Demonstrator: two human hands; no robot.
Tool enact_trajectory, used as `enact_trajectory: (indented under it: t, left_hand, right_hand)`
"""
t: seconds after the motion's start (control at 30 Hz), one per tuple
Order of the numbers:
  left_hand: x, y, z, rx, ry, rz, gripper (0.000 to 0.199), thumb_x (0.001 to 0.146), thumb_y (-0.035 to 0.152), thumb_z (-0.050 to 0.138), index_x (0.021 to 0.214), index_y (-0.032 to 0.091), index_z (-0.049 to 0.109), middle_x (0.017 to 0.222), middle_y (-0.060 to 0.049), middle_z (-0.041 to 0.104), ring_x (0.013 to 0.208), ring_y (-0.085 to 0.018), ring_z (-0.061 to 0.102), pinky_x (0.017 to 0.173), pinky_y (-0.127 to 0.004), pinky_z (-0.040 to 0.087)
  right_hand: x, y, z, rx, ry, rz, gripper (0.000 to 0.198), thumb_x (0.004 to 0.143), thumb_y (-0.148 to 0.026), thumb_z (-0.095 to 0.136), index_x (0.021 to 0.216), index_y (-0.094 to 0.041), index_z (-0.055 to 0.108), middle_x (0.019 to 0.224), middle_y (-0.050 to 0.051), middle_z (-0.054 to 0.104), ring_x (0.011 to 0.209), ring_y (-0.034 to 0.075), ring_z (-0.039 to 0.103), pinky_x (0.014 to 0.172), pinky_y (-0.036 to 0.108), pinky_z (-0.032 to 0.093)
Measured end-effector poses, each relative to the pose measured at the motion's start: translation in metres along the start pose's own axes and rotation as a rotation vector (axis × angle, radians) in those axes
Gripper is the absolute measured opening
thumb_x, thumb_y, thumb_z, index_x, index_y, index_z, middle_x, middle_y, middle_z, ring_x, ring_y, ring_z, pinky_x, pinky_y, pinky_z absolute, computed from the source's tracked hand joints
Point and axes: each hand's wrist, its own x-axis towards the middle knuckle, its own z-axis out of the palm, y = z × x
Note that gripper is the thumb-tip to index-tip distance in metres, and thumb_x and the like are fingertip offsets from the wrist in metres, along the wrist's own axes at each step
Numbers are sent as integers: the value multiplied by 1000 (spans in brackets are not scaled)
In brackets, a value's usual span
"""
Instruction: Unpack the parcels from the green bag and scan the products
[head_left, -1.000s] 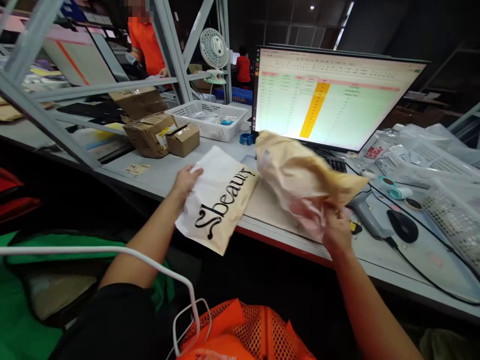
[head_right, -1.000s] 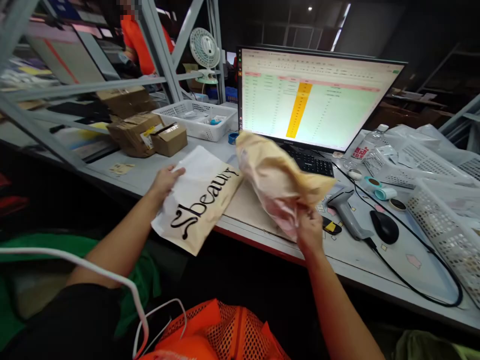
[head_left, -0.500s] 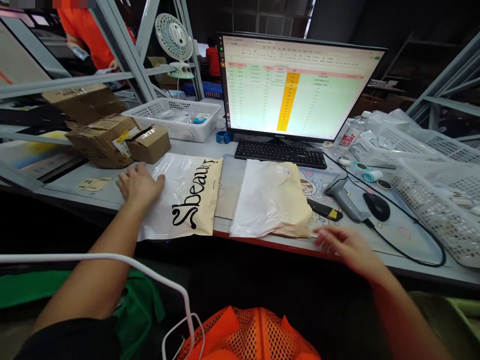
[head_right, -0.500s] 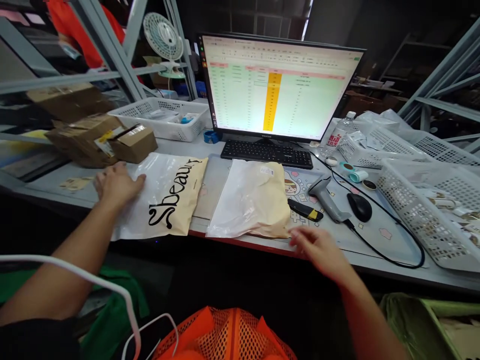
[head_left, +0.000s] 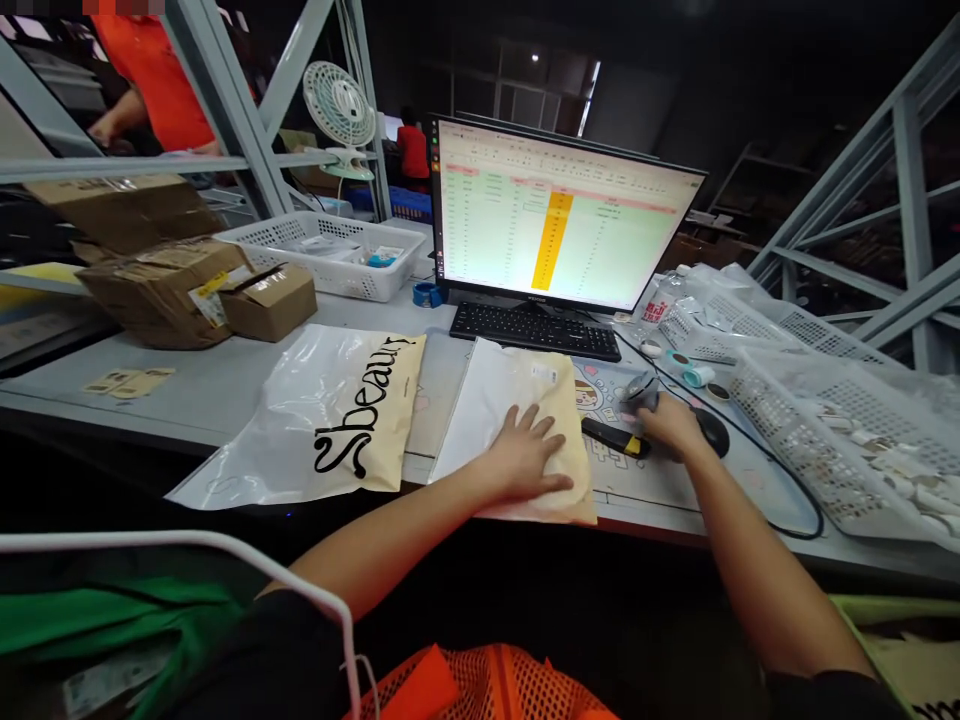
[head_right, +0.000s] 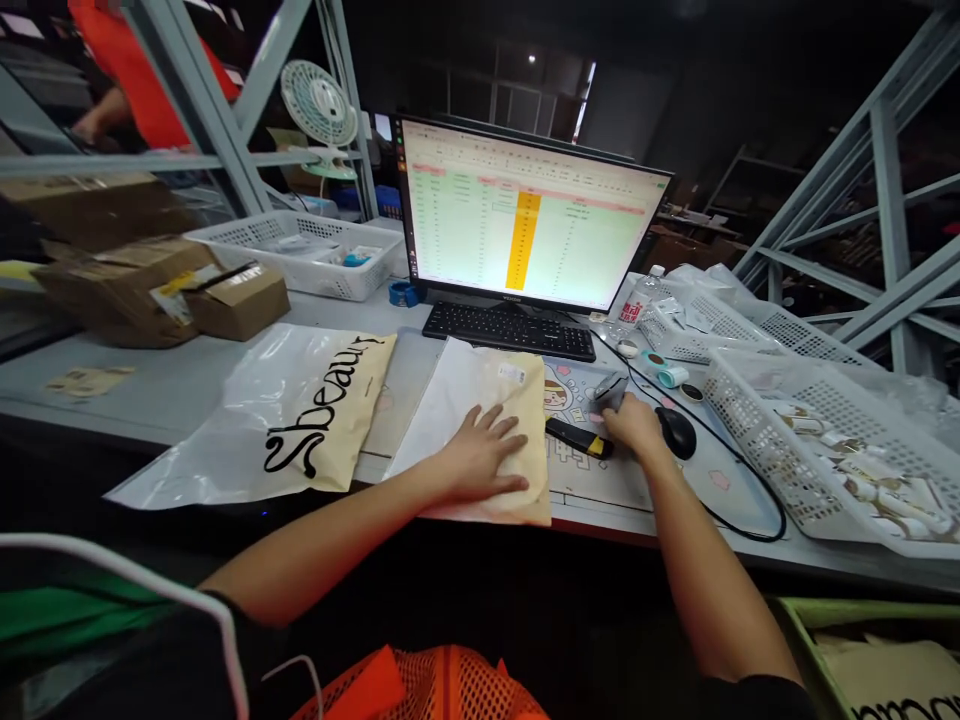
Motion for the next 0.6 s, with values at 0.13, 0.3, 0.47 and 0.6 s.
enact_trajectory:
  t: [0.13,0.3,0.47,0.6]
  left_hand:
    - [-34,0,-3,-1,0,13,78,96,75,62,152,22,61,169,-18,45,162,-49,27,129,-73,18]
    - [-64,-17,-32,-79,111,-32,77,97,74,62,156,25,57,175,-13,38,165,-41,25,134,-62,19]
    - [-152,-86,-49,44,101,-349,112,71,67,88,168,34,41,180,-10,26,167,-43,19,134,-64,17]
    - [-221,-139,-34,161,81,-607,113,60,32,86,166,33,46,178,-9,27,166,-46,19,132,-68,19]
  right_hand:
    - [-9,-3,-39,216,-205,-203,29,90,-32,61,112,-18,74,82,8,75,74,23,71,58,29,50]
    - [-22,-49,-60,370,-386,-409,30,83,-40,75,104,-19,76,65,1,63,53,15,53,43,25,37]
    - [-13,-68,-48,388,-388,-484,32,79,-42,80,104,-21,79,74,2,67,56,15,53,45,26,40]
    - [-5,-56,-36,405,-316,-512,28,80,-38,75,99,-18,79,74,3,69,56,15,53,47,26,41]
